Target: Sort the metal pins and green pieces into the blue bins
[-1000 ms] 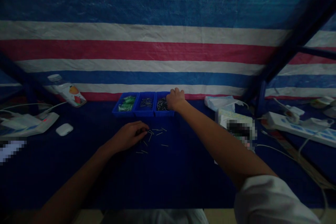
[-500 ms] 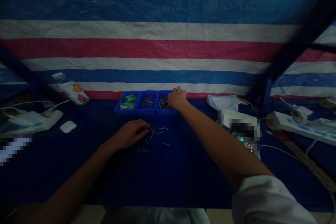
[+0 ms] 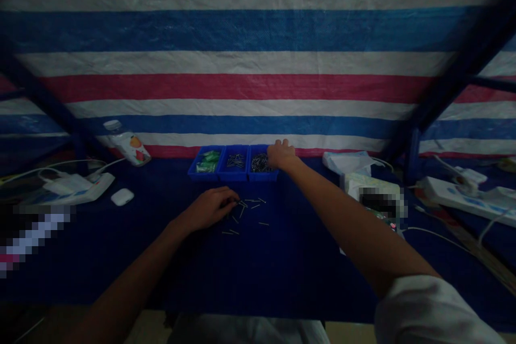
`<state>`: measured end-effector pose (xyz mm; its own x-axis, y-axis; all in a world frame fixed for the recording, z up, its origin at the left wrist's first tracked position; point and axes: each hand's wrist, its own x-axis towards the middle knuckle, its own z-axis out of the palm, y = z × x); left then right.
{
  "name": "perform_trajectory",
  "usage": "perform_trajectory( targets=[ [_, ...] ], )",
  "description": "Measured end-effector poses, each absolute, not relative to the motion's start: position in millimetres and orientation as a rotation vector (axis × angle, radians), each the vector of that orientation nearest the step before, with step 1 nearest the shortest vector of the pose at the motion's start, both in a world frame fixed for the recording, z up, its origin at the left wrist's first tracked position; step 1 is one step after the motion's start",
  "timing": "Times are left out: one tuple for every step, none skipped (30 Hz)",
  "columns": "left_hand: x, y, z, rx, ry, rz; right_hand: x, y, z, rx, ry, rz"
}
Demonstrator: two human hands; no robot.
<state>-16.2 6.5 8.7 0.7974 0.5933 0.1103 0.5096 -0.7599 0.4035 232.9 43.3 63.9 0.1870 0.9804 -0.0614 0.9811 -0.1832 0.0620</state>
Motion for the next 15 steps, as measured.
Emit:
perform_trajectory(
  targets=[
    [-16.4, 6.4, 8.7, 2.63, 0.841, 0.33, 232.2, 43.0, 66.8, 2.348, 1.973, 0.002],
    [-16.5, 6.1, 8.8, 2.631, 0.84, 0.333, 230.8, 43.0, 70.0, 2.349, 2.0, 0.015],
    [-16.7, 5.7, 9.0, 2.634, 0.837, 0.337, 228.6, 43.5, 73.1, 2.352, 2.028, 0.026],
    [-16.9, 5.1, 9.4, 2.639, 0.836, 0.345, 225.6, 44.8, 75.9, 2.355, 2.052, 0.032],
    [-17.0, 4.5, 9.7, 2.648, 0.834, 0.352, 222.1, 47.0, 78.3, 2.362, 2.079, 0.03],
    [-17.1, 3.9, 10.0, 2.656, 0.839, 0.355, 218.0, 50.3, 80.1, 2.385, 2.112, 0.015],
    [-17.1, 3.4, 10.1, 2.661, 0.847, 0.357, 213.4, 54.4, 81.1, 2.423, 2.147, -0.013],
    [-17.1, 3.0, 9.9, 2.663, 0.848, 0.352, 208.4, 59.2, 81.4, 2.471, 2.18, -0.049],
    [-17.0, 2.7, 9.5, 2.665, 0.851, 0.343, 203.0, 64.0, 81.3, 2.522, 2.205, -0.089],
    [-16.7, 2.5, 9.0, 2.667, 0.853, 0.331, 197.3, 68.4, 80.8, 2.57, 2.214, -0.125],
    [-16.4, 2.2, 8.4, 2.67, 0.853, 0.32, 191.6, 71.7, 80.1, 2.616, 2.21, -0.161],
    [-15.8, 1.9, 7.7, 2.673, 0.857, 0.311, 185.8, 73.2, 79.2, 2.662, 2.198, -0.195],
    [-15.1, 1.5, 7.1, 2.676, 0.864, 0.305, 180.2, 72.5, 78.1, 2.709, 2.2, -0.226],
    [-14.3, 1.0, 6.6, 2.68, 0.871, 0.305, 175.0, 69.2, 76.8, 2.762, 2.225, -0.259],
    [-13.4, 0.3, 6.2, 2.684, 0.876, 0.307, 170.4, 63.3, 75.0, 2.813, 2.272, -0.29]
  ],
)
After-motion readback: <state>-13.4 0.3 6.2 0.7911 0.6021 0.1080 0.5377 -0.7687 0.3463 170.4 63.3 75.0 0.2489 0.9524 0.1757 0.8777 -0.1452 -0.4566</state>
